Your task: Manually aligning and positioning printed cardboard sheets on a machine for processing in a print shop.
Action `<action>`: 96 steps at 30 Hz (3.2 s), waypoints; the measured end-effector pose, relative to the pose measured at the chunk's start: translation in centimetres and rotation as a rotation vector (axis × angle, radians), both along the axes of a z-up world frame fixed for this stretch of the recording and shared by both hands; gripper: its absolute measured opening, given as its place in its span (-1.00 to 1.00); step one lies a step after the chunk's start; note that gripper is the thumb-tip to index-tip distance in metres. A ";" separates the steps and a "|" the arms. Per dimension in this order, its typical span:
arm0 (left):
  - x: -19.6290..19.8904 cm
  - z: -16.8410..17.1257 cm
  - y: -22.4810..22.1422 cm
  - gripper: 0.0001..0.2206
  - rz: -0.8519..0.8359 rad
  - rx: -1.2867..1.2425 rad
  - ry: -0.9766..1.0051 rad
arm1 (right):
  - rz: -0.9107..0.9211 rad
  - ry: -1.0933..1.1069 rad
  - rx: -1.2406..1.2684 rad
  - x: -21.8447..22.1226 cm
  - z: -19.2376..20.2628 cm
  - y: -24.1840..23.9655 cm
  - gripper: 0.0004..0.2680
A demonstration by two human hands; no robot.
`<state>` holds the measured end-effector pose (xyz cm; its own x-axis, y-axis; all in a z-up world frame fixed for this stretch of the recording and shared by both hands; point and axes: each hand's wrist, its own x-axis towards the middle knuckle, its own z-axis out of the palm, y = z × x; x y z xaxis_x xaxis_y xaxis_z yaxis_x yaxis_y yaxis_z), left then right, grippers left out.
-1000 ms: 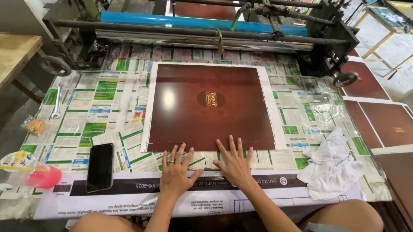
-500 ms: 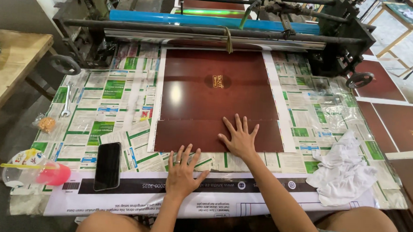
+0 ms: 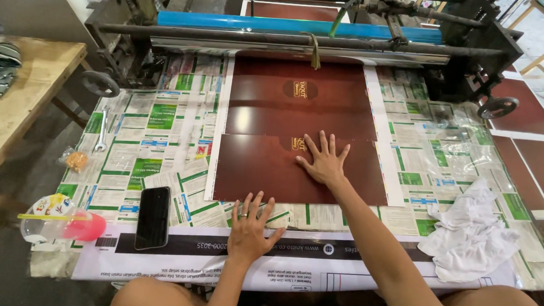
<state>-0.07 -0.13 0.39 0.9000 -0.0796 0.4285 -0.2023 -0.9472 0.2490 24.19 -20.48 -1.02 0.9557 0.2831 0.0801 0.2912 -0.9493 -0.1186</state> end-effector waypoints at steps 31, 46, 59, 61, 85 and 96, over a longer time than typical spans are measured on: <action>-0.6 -0.1 0.2 -0.37 -0.023 -0.024 -0.237 | 0.355 -0.429 0.056 -12.2 9.9 -4.5 -0.74; -0.4 -0.2 -0.1 -0.39 -0.016 -0.008 -0.087 | 0.043 -0.060 -0.041 -17.3 1.3 -2.6 -0.47; -0.3 0.4 0.1 -0.38 -0.025 -0.036 -0.025 | 0.048 -0.069 -0.030 -7.9 -0.6 -2.2 -0.43; -0.2 0.3 0.1 -0.38 -0.025 -0.034 -0.019 | 0.042 -0.058 -0.040 -6.6 -0.4 -2.1 -0.42; -0.2 -0.2 0.2 -0.39 -0.064 -0.087 -0.059 | 0.025 0.094 0.048 0.1 -0.3 -1.2 -0.32; -0.3 -0.2 0.0 -0.41 -0.027 -0.015 -0.066 | 0.464 0.110 -0.103 -9.5 3.6 -3.6 -0.24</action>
